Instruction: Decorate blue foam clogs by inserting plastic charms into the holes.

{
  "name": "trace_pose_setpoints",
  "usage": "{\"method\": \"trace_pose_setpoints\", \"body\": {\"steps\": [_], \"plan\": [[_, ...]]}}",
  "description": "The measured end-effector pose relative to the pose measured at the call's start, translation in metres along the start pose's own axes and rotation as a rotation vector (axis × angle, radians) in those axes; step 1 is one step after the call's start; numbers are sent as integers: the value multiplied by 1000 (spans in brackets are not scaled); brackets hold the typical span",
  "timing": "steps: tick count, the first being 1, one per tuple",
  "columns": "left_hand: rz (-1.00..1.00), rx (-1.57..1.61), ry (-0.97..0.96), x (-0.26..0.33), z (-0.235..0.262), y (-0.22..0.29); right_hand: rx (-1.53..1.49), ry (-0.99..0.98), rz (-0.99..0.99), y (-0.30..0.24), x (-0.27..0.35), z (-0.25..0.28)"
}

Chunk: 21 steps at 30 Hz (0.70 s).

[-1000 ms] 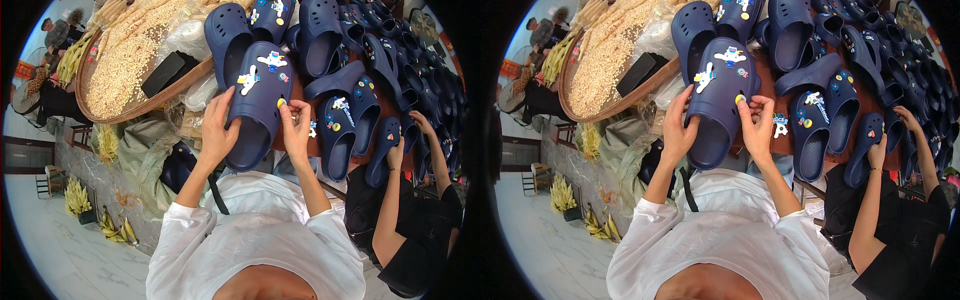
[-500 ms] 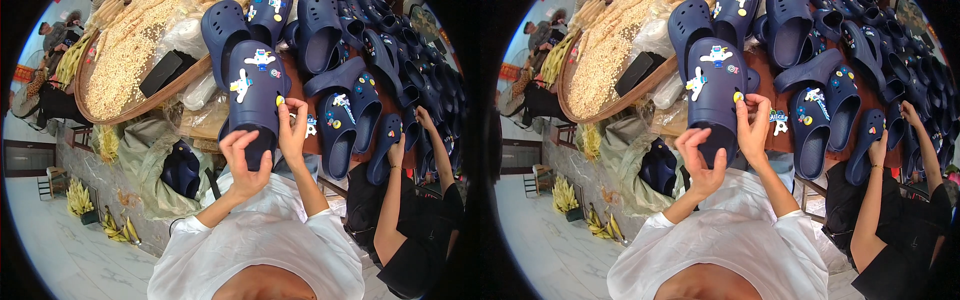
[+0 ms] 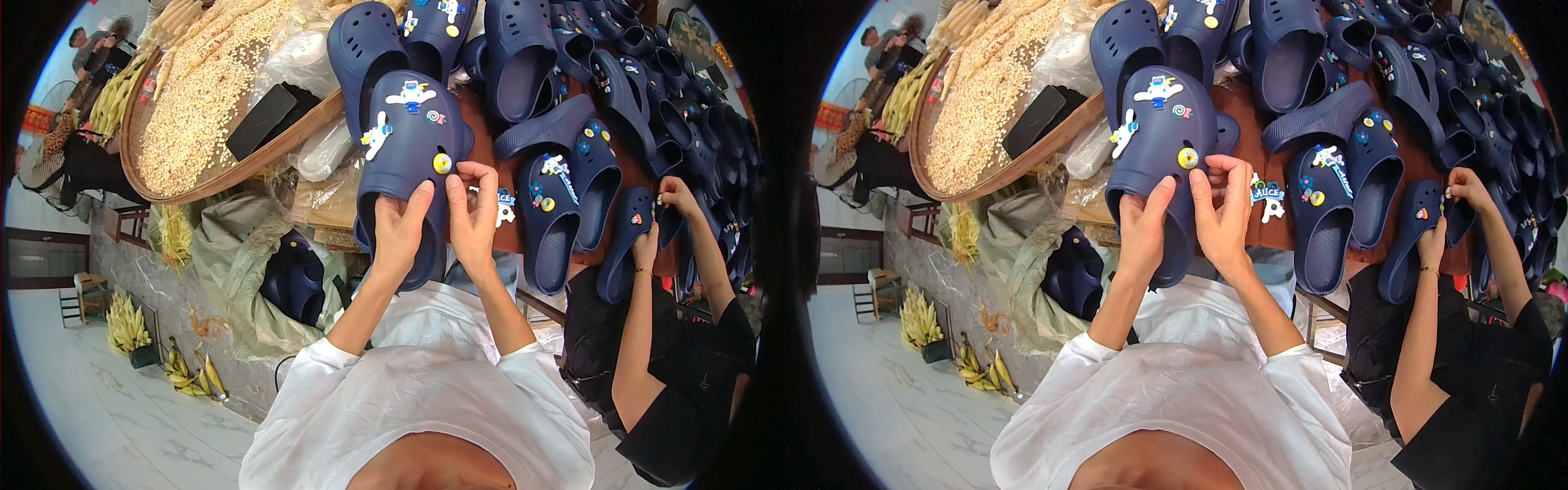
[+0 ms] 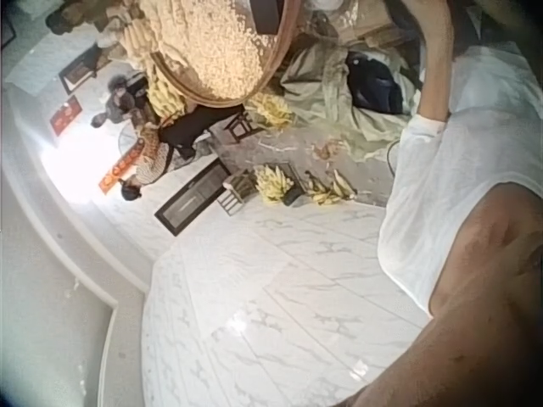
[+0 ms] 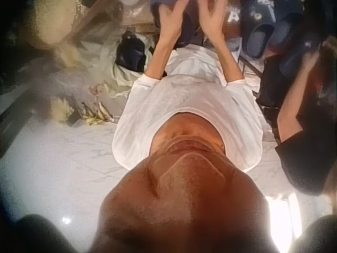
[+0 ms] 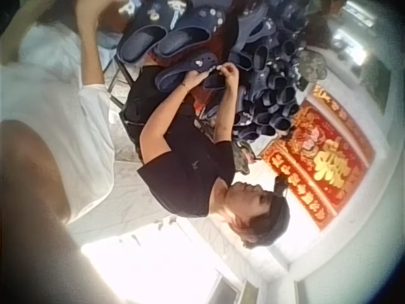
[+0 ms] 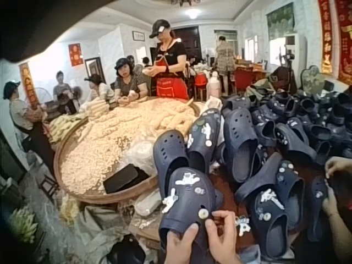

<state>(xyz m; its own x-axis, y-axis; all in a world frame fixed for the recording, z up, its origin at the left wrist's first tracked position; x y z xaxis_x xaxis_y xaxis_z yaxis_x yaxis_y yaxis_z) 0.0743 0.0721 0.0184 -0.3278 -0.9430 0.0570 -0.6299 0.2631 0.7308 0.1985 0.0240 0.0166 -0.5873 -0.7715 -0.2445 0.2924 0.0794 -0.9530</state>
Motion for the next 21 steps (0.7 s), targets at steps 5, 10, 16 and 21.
{"method": "trace_pose_setpoints", "body": {"steps": [5,10,16,21], "plan": [[-90,-145,38,23,-2,16,-89,-20,13,-12,6,1],[-273,-389,-48,38,-16,33,-220,-87,3,-23,11,-6],[-218,-348,-22,27,-6,8,-81,-81,-109,7,13,-2],[-225,-306,6,27,3,-10,174,-89,-114,15,19,4]]}}
Point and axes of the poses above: each hand's wrist, its own x-axis away from the middle knuckle, its own z-axis out of the back of the hand, y = z × x, the point moved 8 cm from there along -x, towards the middle knuckle, and after that the axes turned 11 degrees about x, right-handed, at the moved point
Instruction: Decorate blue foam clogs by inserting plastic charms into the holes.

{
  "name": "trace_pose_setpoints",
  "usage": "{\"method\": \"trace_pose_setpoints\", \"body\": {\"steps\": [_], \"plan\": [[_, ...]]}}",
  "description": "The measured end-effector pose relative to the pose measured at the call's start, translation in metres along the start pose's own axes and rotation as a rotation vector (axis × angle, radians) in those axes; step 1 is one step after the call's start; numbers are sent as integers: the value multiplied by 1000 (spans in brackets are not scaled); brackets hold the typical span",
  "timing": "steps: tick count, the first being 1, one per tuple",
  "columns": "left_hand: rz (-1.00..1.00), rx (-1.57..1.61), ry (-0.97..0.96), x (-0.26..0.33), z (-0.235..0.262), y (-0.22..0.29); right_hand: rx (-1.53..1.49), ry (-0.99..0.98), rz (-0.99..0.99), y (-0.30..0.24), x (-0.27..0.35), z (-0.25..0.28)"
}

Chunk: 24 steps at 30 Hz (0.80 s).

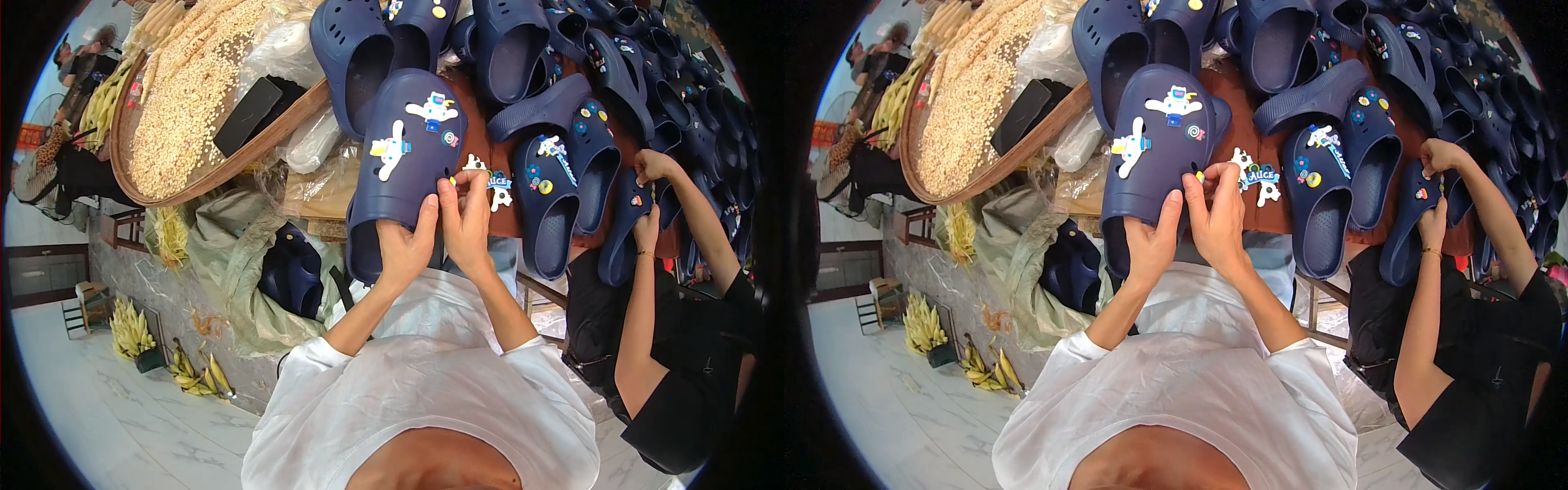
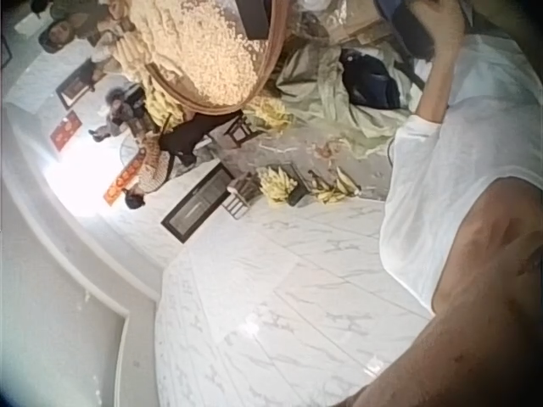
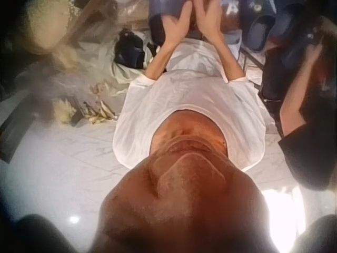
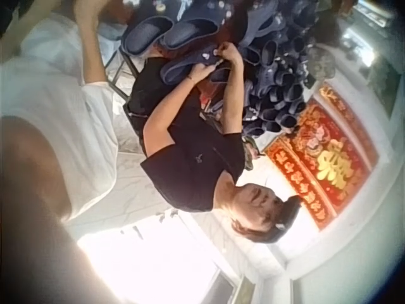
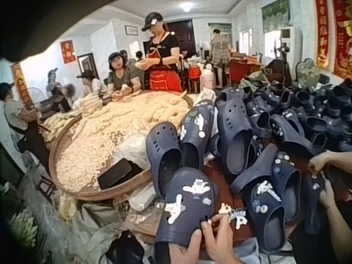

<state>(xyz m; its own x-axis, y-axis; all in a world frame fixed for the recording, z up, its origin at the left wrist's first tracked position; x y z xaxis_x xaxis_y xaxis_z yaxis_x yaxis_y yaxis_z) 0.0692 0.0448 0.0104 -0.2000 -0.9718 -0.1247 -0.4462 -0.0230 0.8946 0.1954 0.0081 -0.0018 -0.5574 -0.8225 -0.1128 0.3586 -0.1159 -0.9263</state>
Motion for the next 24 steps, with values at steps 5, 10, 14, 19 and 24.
{"method": "trace_pose_setpoints", "body": {"steps": [5,10,14,19,24], "plan": [[-84,-132,5,3,1,-4,240,110,254,-14,3,7],[78,-54,15,-4,4,-2,206,154,86,24,-4,19],[84,-86,3,-6,9,-6,497,194,200,51,-16,27],[78,-18,-8,-2,7,-4,680,199,249,52,-21,29],[169,79,-17,2,11,-18,684,242,292,38,-23,31]]}}
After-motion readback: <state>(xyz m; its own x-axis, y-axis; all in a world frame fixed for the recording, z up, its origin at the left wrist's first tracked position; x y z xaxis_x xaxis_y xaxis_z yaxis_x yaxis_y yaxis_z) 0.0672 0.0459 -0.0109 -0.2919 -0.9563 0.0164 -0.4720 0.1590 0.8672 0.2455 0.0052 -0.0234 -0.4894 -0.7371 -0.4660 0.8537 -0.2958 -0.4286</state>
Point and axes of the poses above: each hand's wrist, its own x-axis away from the middle knuckle, its own z-axis out of the back of the hand, y = z × x, the point moved 8 cm from there along -x, towards the middle knuckle, and after that the axes turned 11 degrees about x, right-handed, at the moved point
